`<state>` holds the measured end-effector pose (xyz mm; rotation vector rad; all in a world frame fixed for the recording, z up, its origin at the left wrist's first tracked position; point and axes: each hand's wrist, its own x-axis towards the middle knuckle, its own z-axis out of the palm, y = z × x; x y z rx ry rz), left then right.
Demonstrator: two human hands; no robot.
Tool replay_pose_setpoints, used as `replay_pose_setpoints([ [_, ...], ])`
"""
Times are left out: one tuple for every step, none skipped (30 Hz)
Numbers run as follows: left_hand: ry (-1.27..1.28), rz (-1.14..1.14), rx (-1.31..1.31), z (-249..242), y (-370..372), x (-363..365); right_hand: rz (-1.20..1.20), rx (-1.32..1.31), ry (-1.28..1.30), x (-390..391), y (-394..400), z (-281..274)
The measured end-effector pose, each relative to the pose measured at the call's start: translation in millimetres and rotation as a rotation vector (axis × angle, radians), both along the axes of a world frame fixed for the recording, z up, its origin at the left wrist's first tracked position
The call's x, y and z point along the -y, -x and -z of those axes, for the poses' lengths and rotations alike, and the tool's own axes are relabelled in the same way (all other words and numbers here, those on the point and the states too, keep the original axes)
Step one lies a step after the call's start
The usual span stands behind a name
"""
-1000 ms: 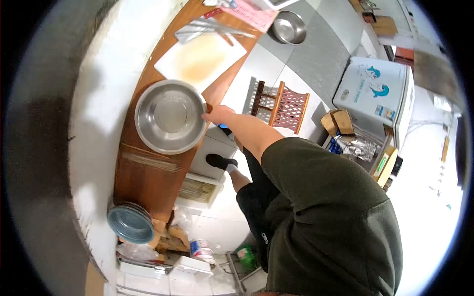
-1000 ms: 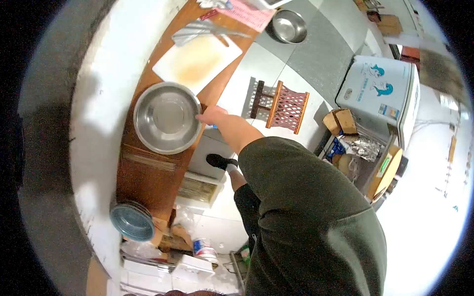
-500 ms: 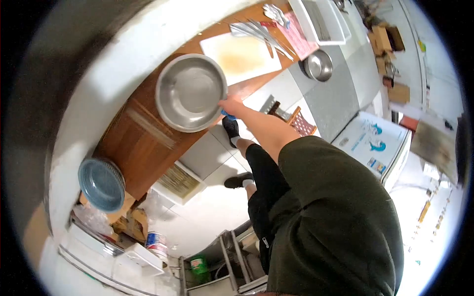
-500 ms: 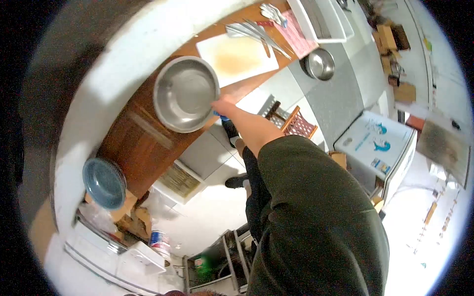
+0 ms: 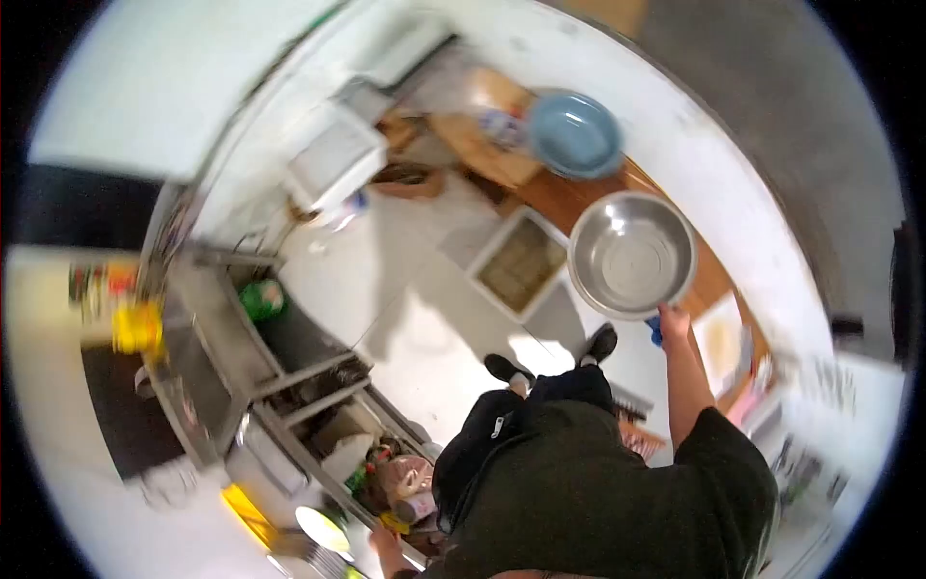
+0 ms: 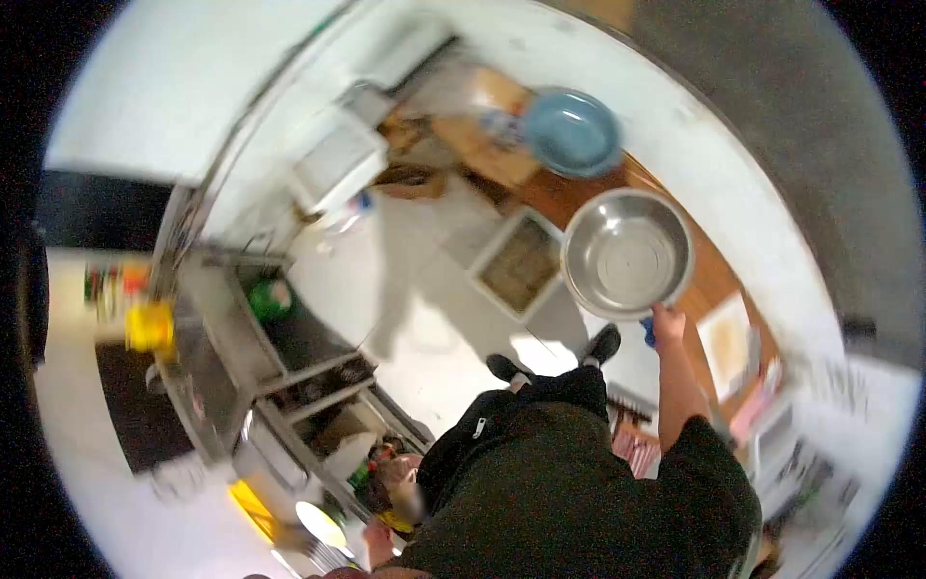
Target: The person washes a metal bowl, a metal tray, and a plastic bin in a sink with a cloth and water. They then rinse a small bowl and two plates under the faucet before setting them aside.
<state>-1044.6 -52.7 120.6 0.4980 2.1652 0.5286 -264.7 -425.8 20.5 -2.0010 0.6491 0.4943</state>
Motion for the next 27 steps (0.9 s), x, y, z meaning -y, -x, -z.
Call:
replay_pose_setpoints([
  [0.062, 0.211, 0.018, -15.0, -24.9, -8.2, -0.057, 0.003, -0.016, -31.7, -7.8, 0.9],
  [-0.111, 0.032, 0.052, -35.7, -95.5, -12.6, -0.081, -0.026, -0.101, -82.3, -15.1, -20.5],
  [-0.062, 0.199, 0.1, -42.3, -113.6, -29.3, -0.099, -0.062, -0.176, -133.9, -13.9, -57.4],
  [-0.149, 0.398, 0.137, -15.6, -92.5, -45.4, -0.115, -0.08, -0.248, -180.7, -3.6, -90.9],
  [-0.173, 0.375, 0.137, -15.2, -119.1, -61.0, -0.189, -0.058, -0.303, -219.1, -6.9, -96.5],
  [-0.173, 0.455, -0.007, 3.9, -120.6, -74.1, -0.254, -0.042, -0.354, -250.8, -10.7, -100.6],
  [-0.149, 0.472, -0.029, -25.5, -155.9, -91.9, -0.318, -0.021, -0.414, -286.3, -9.8, -105.2],
  [-0.121, 0.488, -0.057, -45.0, -179.6, -109.5, -0.399, 0.032, -0.415, -322.9, -7.4, -113.0],
  [-0.143, 0.489, -0.02, -36.3, -183.6, -121.5, -0.471, 0.031, -0.427, -357.3, -7.8, -118.3],
  [-0.166, 0.494, 0.013, -24.4, -185.2, -135.8, -0.538, 0.028, -0.439, -392.1, -8.7, -123.0],
  [-0.184, 0.502, 0.039, -20.0, -188.9, -149.6, -0.6, 0.017, -0.449, -426.8, -7.9, -129.0],
  [-0.212, 0.503, 0.04, -20.2, -195.4, -164.4, -0.676, -0.055, -0.435, -467.4, 3.9, -163.9],
  [-0.238, 0.504, 0.039, -20.2, -206.4, -180.3, -0.732, -0.045, -0.425, -507.3, 8.8, -166.1],
  [-0.263, 0.505, 0.039, -20.1, -219.9, -197.5, -0.788, -0.036, -0.413, -544.0, 11.6, -167.6],
  [-0.27, 0.465, 0.072, -31.8, -238.0, -218.3, -0.843, -0.029, -0.401, -580.4, 15.5, -168.7],
  [-0.275, 0.424, 0.105, -53.5, -258.8, -240.4, -0.881, -0.076, -0.463, -617.5, 23.4, -165.4],
  [-0.285, 0.379, 0.145, -67.3, -280.2, -262.9, -0.924, -0.118, -0.523, -657.0, 29.4, -162.2],
  [-0.301, 0.322, 0.23, -72.1, -297.1, -284.9, -0.99, -0.131, -0.535, -696.0, 35.5, -162.9],
  [-0.315, 0.274, 0.309, -78.8, -308.5, -304.3, -1.046, -0.15, -0.547, -728.1, 47.4, -164.0],
  [-0.314, 0.271, 0.355, -87.3, -322.2, -324.9, -1.122, -0.135, -0.527, -759.3, 60.3, -168.0],
  [-0.317, 0.24, 0.396, -86.9, -330.4, -349.0, -1.199, -0.112, -0.512, -796.4, 73.7, -173.7],
  [-0.354, 0.222, 0.47, -85.2, -335.2, -373.7, -1.271, -0.101, -0.481, -831.5, 88.1, -177.0],
  [-0.387, 0.192, 0.546, -84.0, -340.7, -394.7, -1.351, -0.092, -0.44, -862.6, 103.0, -180.7],
  [-0.425, 0.098, 0.636, -91.4, -348.7, -416.8, -1.404, -0.14, -0.465, -891.3, 119.8, -191.9],
  [-0.49, 0.055, 0.685, -93.9, -352.3, -436.3, -1.456, -0.192, -0.487, -918.0, 137.9, -204.0],
  [-0.527, -0.053, 0.749, -97.9, -354.2, -458.6, -1.503, -0.249, -0.509, -945.0, 157.7, -213.4],
  [-0.562, -0.155, 0.814, -99.3, -353.2, -480.5, -1.585, -0.238, -0.505, -971.2, 176.5, -218.6],
])
